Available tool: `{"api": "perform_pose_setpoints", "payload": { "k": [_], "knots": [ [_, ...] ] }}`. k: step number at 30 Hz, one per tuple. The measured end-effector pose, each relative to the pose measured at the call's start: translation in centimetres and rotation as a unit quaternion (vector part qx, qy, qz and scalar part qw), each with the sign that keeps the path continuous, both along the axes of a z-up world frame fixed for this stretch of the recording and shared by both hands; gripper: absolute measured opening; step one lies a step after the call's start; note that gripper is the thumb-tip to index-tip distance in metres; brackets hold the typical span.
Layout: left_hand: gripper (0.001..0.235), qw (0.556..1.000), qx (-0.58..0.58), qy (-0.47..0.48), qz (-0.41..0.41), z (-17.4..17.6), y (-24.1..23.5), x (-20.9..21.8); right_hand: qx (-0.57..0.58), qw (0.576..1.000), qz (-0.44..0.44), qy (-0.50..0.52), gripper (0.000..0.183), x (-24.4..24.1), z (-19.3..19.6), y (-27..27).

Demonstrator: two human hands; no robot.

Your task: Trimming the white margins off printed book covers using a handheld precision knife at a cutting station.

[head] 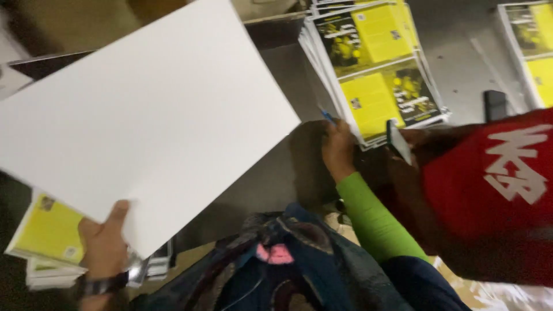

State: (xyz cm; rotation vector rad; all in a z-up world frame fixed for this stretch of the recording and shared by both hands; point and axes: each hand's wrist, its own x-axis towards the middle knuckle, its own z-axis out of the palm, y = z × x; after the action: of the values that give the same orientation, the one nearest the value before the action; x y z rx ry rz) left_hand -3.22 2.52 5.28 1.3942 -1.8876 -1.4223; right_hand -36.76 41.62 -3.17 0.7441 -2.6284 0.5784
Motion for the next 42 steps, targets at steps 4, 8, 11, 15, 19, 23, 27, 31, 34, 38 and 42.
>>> {"api": "perform_pose_setpoints", "payload": {
  "k": [4,8,11,15,19,23,27,31,34,38,42],
  "knots": [
    [0.027,0.998,0.001,0.063,-0.014,2.6,2.2,-0.7,0.091,0.993,-0.035,-0.061,0.043,-1.0,0.4,0.2],
    [0.023,0.984,0.036,0.172,-0.037,-2.1,-0.1,-0.3,0.109,0.993,-0.036,-0.038,0.028,-2.5,-2.6,2.1],
    [0.020,0.982,0.022,0.181,-0.045,4.1,0.4,-2.3,0.075,0.996,-0.037,-0.043,0.022,-2.8,-2.4,2.4],
    [0.020,0.981,0.004,0.188,-0.043,-5.1,-4.2,-0.2,0.089,0.995,-0.036,-0.027,0.037,-4.8,-4.3,2.8],
    [0.034,0.990,-0.035,0.131,-0.036,1.5,-2.1,-0.5,0.128,0.991,-0.016,-0.042,0.028,-4.0,-3.8,3.4],
    [0.033,0.987,-0.029,0.145,-0.062,2.2,-2.5,-0.4,0.184,0.964,-0.072,-0.178,0.021,-2.3,-0.7,1.8],
    [0.048,0.986,0.068,0.143,-0.050,0.8,-2.6,-0.3,0.210,0.927,-0.144,-0.274,0.034,-3.2,-1.1,1.8],
    [0.052,0.984,0.108,0.101,-0.094,5.4,-2.8,-0.7,0.020,0.962,-0.233,-0.141,0.036,-3.7,-4.6,-0.4],
    [0.054,0.985,0.101,0.083,-0.108,5.3,-3.1,-0.7,-0.080,0.980,-0.083,-0.161,0.027,-5.5,-6.4,-0.4],
    [0.028,0.988,0.066,0.063,-0.124,2.9,-3.9,0.2,-0.261,0.894,-0.037,-0.362,0.008,-2.7,-0.8,-4.3],
    [0.021,0.987,0.059,0.069,-0.136,3.6,-3.6,0.2,-0.251,0.873,-0.063,-0.414,0.011,0.3,6.0,-7.7]
  ]
}}
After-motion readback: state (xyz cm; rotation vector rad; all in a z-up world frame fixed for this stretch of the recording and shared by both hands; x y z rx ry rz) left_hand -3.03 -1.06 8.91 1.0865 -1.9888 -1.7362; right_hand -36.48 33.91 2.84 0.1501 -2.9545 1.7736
